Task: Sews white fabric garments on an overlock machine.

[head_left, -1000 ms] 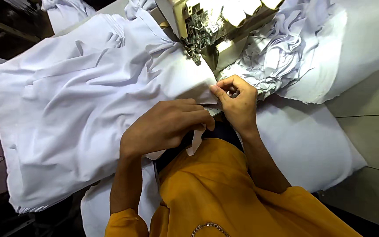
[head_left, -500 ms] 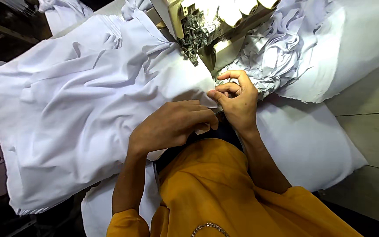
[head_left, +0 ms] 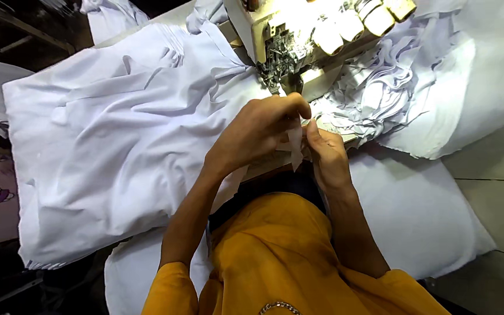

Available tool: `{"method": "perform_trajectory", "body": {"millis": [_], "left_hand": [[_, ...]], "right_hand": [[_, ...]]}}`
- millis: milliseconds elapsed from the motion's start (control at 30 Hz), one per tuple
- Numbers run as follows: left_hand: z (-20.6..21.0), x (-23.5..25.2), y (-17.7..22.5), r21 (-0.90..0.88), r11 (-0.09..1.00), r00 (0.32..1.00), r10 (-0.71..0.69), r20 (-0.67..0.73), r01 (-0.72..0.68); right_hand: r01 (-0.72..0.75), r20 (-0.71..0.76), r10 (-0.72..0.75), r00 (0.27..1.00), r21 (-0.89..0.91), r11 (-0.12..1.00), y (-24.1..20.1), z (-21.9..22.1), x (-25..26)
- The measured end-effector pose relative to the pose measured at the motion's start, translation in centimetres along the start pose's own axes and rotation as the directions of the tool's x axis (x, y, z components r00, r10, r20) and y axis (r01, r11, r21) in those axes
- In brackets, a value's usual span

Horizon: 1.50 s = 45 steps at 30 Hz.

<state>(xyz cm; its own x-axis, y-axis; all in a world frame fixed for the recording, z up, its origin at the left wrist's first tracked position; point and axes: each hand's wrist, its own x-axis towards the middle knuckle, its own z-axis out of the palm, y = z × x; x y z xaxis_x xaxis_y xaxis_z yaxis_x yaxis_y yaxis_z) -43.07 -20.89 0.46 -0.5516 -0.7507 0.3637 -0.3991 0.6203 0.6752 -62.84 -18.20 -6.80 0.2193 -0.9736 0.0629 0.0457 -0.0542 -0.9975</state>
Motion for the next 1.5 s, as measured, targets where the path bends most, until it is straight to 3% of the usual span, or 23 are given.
{"method": "perform_trajectory", "body": {"millis": [233,433,533,633,733,833,1200,1500], "left_hand": [[0.3,0.7,-0.6,0.063,0.967,0.917,-0.212,-0.339,0.247],[1.3,1.1,-1.0,0.208,0.922,0.851,-0.190,-0.490,0.326],[2.0,1.1,-1.0,0.371,0.852,0.828,-0.122,-0.547,0.370],[2.8,-0.3,0.3,0.500,0.766,0.840,-0.095,-0.535,0.405],[4.3,-2.1,0.8,0.512,0.790,0.857,-0.034,-0.514,0.337],[5.8,-3.4,0.1,0.512,0.785,0.883,-0.092,-0.460,0.349],[6.2,-5.9,2.5,0.521,0.657,0.818,-0.279,-0.503,0.545],[6.1,-5.0,2.2,0.507,0.658,0.810,-0.296,-0.506,0.557]], "right_hand": [[0.012,-0.068,-0.021,0.997,-0.126,0.992,0.2,0.6,-0.5],[0.033,-0.106,-0.058,0.993,-0.220,0.975,0.4,0.4,-1.1],[0.033,-0.108,-0.061,0.992,-0.241,0.970,0.4,0.3,-1.1],[0.035,-0.110,-0.063,0.992,-0.241,0.970,0.4,0.4,-1.1],[0.038,-0.117,-0.067,0.991,-0.236,0.971,0.4,0.3,-1.0],[0.027,-0.115,-0.057,0.992,-0.240,0.970,0.4,0.3,-0.9],[0.059,0.026,-0.053,0.998,-0.288,0.956,-0.7,0.2,-1.6],[0.062,-0.018,-0.071,0.997,-0.288,0.956,-1.6,0.5,-2.2]]}}
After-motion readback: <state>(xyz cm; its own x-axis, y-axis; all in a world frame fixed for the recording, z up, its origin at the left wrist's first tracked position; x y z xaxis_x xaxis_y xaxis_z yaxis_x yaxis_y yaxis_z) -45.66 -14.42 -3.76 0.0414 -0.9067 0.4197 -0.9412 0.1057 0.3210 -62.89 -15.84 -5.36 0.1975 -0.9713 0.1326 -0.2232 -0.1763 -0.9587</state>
